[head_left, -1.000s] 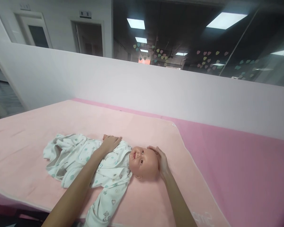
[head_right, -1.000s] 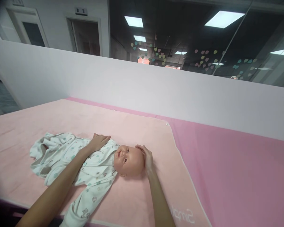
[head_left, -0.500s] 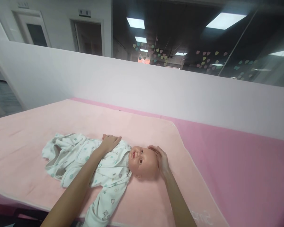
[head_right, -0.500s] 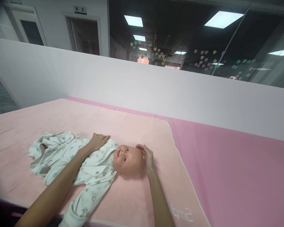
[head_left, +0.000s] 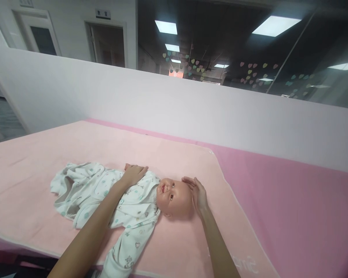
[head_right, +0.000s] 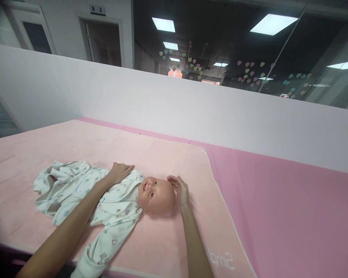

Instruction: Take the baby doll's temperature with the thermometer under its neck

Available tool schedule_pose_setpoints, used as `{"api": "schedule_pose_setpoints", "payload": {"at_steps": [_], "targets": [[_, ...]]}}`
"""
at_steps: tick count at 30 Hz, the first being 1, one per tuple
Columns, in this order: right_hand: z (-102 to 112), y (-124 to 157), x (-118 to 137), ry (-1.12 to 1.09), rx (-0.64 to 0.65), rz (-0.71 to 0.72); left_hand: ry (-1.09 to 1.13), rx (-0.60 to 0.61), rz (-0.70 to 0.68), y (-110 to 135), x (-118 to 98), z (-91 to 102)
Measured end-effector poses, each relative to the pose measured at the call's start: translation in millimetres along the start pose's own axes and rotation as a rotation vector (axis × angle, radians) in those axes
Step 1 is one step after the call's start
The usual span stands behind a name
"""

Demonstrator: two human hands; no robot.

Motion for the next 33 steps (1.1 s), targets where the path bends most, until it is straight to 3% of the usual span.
{"api": "schedule_pose_setpoints", "payload": {"at_steps": [4,7,10,12,14,16,19,22,25,29,33], "targets": [[-16.1,7.9,-19.7,0.079,0.148,-0.121,0.127,0.007,0.049,-3.4,5.1,0.7],[-20.5,10.7,-18.0,0.080,0.155,-0.119,0.531,-0.003,0.066,4.6,5.5,11.4],[-9.8,6.4,7.8,0.040,0.039,0.062,0.991,0.145,-0.066,28.8,-11.9,26.2],[-3.2,7.8,29.8,0.064,-0.022,0.224,0.945,0.321,-0.186,51.2,-27.9,29.4],[-4.1,15.7,49.3,0.169,-0.057,0.375,0.793,0.382,-0.247,67.1,-36.7,29.7],[-17.3,29.7,63.2,0.349,-0.047,0.501,0.736,0.335,-0.209,71.1,-37.2,28.7],[-64.5,60.4,70.7,0.758,0.110,0.738,0.833,0.099,-0.029,62.4,-21.8,29.2],[-123.1,89.4,54.0,1.157,0.355,0.988,0.965,-0.163,0.152,56.3,2.2,30.4],[-168.0,93.2,24.0,1.451,0.489,1.072,1.083,-0.223,0.282,55.7,17.6,24.7],[-201.0,65.3,-0.8,1.734,0.391,1.018,1.208,-0.215,0.322,54.4,23.3,20.6],[-208.3,40.8,-6.8,1.788,0.287,0.962,1.214,-0.248,0.319,53.8,25.4,20.9]]}}
Point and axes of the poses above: each hand's wrist, its own y-axis away from the middle knuckle, its own z-axis out of the back of the hand, x = y × z, the point moved 7 cm from there along -y, towards the middle knuckle, and after that the axes turned 9 degrees about -x, right-handed, at the moved point
